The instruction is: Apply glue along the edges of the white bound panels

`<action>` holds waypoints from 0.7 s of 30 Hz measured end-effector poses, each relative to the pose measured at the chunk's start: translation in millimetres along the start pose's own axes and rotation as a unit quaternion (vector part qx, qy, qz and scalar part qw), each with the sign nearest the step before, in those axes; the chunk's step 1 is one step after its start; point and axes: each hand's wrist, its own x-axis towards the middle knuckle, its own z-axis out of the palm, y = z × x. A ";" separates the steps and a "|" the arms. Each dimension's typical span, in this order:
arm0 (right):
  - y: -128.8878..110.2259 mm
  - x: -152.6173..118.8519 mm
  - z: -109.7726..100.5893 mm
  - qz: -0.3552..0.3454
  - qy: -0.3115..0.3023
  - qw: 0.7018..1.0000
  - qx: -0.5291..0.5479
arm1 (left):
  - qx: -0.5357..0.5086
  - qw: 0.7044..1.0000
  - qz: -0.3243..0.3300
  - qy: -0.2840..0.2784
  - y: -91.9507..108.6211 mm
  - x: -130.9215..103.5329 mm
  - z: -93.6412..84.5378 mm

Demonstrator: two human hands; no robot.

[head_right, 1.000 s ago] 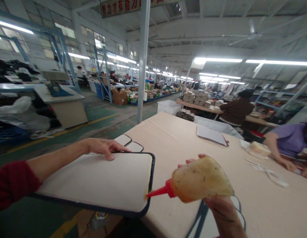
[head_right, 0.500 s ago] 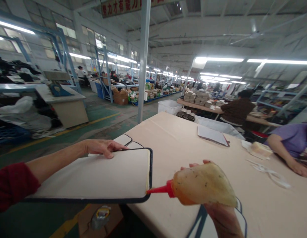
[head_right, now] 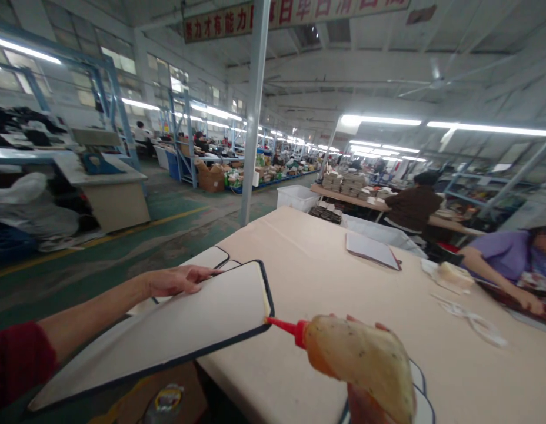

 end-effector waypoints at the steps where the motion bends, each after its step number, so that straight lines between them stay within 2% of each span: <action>1: -0.8 -2.7 2.3 0.003 0.009 1.000 0.006 | -0.006 1.000 0.007 -0.002 -5.2 2.0 -1.7; 8: -8.1 -12.0 28.5 -0.022 0.054 0.997 0.050 | -0.050 0.998 0.045 0.008 -27.2 11.5 0.8; 18: 11.4 -0.5 26.2 -0.084 0.063 0.994 0.021 | -0.110 0.991 0.059 0.045 -29.4 16.4 14.6; 21: 16.3 7.7 21.7 -0.128 0.028 0.991 -0.002 | -0.127 0.989 0.054 0.056 -30.4 17.9 15.0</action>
